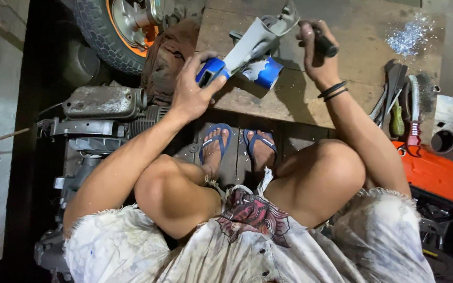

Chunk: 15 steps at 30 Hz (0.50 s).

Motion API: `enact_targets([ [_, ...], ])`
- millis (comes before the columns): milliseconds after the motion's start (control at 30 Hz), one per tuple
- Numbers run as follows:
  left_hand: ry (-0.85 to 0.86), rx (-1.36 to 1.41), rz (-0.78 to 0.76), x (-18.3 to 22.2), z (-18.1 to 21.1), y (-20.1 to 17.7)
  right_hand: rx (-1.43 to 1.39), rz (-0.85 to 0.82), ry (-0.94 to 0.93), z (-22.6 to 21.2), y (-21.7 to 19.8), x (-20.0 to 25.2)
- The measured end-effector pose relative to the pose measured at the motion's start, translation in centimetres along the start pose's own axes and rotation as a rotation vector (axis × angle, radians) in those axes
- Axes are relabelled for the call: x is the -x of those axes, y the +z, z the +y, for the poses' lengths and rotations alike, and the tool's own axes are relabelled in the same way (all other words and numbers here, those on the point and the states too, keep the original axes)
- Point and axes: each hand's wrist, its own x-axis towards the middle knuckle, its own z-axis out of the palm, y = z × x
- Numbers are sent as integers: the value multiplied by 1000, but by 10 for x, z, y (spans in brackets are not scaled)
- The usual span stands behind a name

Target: Repairing a motorcycle plastic housing using a hand tool on a workbench

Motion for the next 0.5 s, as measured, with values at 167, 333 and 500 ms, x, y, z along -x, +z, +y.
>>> enact_targets([
  [167,-16,29,28,0,3,0,-16,53,5,-17,-12,-1],
  [333,-263,207,82,-8,-3,-1,110,144,-269,-28,-21,-4],
  [500,-591,407,179,-14,15,-11,244,146,-228,-20,-28,-4],
])
